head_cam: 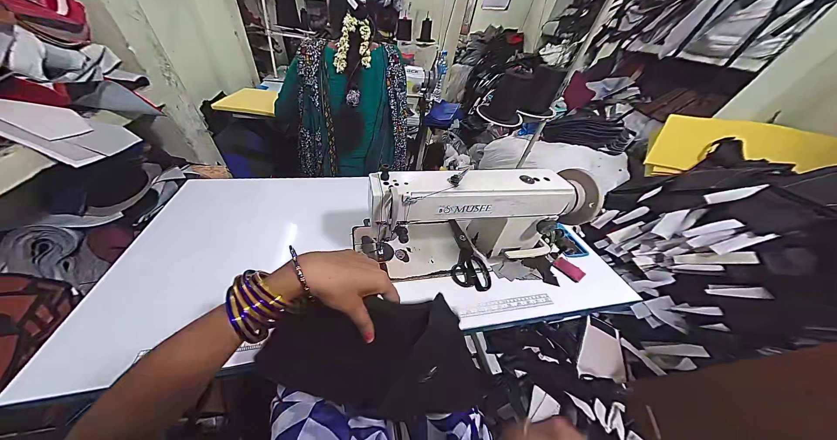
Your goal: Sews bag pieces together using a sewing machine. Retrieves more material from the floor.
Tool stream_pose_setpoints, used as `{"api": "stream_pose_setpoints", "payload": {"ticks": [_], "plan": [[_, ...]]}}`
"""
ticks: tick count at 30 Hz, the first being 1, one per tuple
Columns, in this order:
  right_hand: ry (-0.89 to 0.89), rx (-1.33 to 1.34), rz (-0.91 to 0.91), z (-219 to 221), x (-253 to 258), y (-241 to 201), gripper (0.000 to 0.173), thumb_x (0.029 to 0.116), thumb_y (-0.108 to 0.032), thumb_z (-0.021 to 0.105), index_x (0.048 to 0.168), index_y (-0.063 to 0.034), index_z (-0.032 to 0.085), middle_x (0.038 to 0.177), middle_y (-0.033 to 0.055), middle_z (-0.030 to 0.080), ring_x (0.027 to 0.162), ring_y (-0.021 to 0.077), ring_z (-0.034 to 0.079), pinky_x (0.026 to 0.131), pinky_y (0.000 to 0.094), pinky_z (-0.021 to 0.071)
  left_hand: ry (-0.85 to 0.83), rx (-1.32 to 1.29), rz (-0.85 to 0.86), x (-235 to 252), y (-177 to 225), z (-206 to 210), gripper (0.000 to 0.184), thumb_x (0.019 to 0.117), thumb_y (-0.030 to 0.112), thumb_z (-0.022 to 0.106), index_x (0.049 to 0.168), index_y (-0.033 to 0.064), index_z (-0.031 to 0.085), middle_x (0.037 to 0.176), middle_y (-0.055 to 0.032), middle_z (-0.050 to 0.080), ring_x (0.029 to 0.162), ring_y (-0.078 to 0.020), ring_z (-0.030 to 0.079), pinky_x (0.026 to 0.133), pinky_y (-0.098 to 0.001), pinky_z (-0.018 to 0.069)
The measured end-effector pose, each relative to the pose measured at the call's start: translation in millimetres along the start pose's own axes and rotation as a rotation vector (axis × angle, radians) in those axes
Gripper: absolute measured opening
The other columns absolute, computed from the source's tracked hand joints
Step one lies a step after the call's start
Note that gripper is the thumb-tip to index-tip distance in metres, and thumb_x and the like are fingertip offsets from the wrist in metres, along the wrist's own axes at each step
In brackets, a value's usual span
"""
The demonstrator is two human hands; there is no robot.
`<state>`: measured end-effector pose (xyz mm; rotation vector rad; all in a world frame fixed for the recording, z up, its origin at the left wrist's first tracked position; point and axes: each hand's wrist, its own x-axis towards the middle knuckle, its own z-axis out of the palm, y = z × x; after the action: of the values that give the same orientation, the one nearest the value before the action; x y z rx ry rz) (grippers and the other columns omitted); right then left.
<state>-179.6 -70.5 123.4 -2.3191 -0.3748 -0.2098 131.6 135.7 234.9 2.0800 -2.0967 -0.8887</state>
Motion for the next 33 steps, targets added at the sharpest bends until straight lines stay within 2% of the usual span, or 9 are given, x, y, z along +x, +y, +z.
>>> {"api": "stream_pose_setpoints", "payload": {"ticks": [2,4,9,14,18,21,24,27,33], "plan": [[0.234,-0.081,-0.043,-3.4,38.2,19.3,0.060,0.0911,-0.061,0.066,0.126,-0.0125,0.067,0.129,0.0080,0.068,0.121,0.0126,0.063,0.100,0.0347,0.0532,-0.053,0.082,-0.027,-18.9,14.9,1.3,0.033,0.0840,0.023,0.083,0.114,0.0116,0.077,0.085,-0.0141,0.074,0.082,-0.0358,0.069,0.073,-0.0618,0.0484],[0.051,0.081,-0.074,1.8,77.6,50.6,0.091,0.0827,-0.066,0.069,0.149,-0.0068,0.050,0.157,0.0177,0.044,0.147,0.0252,0.040,0.117,0.0481,0.0355,0.006,0.123,-0.008,-43.8,18.9,4.4,0.028,0.0861,0.027,0.080,0.111,0.0146,0.078,0.077,-0.0100,0.072,0.073,-0.0318,0.068,0.064,-0.0571,0.0480],[-0.565,0.650,-0.109,23.8,137.3,130.9,0.045,0.0788,-0.034,0.083,0.109,-0.0035,0.070,0.106,-0.0039,0.069,0.105,-0.0012,0.062,0.092,0.0207,0.0502,0.354,0.185,-0.041,-139.3,-15.6,11.1,0.034,0.0953,0.052,0.059,0.099,0.0243,0.078,0.075,0.0082,0.071,0.066,-0.0065,0.066,0.057,-0.0343,0.0512],[-0.532,0.888,-0.216,47.2,194.3,116.4,0.103,0.0845,-0.075,0.059,0.158,-0.0070,0.034,0.152,0.0049,0.054,0.140,0.0151,0.050,0.111,0.0345,0.0431,0.405,0.157,0.083,-152.1,-37.1,32.4,0.029,0.0955,0.043,0.059,0.098,0.0227,0.079,0.077,0.0069,0.071,0.069,-0.0063,0.067,0.059,-0.0297,0.0539],[-0.889,1.034,-0.129,53.6,195.8,95.4,0.054,0.0732,-0.049,0.085,0.108,-0.0146,0.064,0.098,-0.0151,0.071,0.092,-0.0084,0.066,0.081,0.0150,0.0540,0.459,0.050,0.149,-156.3,-60.8,29.0,0.031,0.0987,0.045,0.058,0.100,0.0190,0.076,0.080,0.0080,0.071,0.075,0.0013,0.065,0.065,-0.0184,0.0525],[-0.823,1.018,-0.010,20.4,177.0,118.1,0.035,0.0796,-0.044,0.081,0.106,-0.0231,0.070,0.095,-0.0179,0.073,0.087,-0.0083,0.067,0.078,0.0158,0.0561,0.465,-0.185,-0.045,-183.7,-98.0,31.9,0.028,0.0965,0.042,0.064,0.095,0.0166,0.074,0.080,0.0131,0.071,0.076,0.0122,0.062,0.068,-0.0094,0.0500],[-0.313,0.730,0.350,-4.3,184.8,148.2,0.029,0.0784,-0.009,0.078,0.106,-0.0113,0.069,0.089,-0.0083,0.073,0.081,0.0005,0.068,0.076,0.0229,0.0583,0.375,-0.224,-0.551,-172.0,-149.9,62.7,0.020,0.0951,0.020,0.070,0.109,0.0050,0.073,0.090,-0.0079,0.073,0.083,-0.0187,0.069,0.076,-0.0432,0.0551],[0.026,0.074,0.470,1.2,220.1,180.7,0.041,0.0799,-0.005,0.080,0.117,0.0067,0.066,0.091,0.0160,0.068,0.084,0.0243,0.063,0.082,0.0434,0.0509,0.602,-0.059,-0.766,-102.9,-173.4,122.7,0.050,0.0922,0.011,0.074,0.140,0.0032,0.061,0.140,-0.0278,0.059,0.134,-0.0579,0.046,0.101,-0.0804,0.0303],[0.413,-0.419,0.338,27.9,221.5,206.2,0.029,0.0899,-0.013,0.073,0.113,0.0045,0.074,0.113,0.0283,0.071,0.107,0.0460,0.068,0.095,0.0591,0.0511,0.857,0.055,-0.460,2.8,-124.7,224.0,0.062,0.1004,0.064,0.032,0.145,0.0315,0.060,0.162,-0.0110,0.041,0.149,-0.0510,0.031,0.104,-0.0880,0.0127]]}}
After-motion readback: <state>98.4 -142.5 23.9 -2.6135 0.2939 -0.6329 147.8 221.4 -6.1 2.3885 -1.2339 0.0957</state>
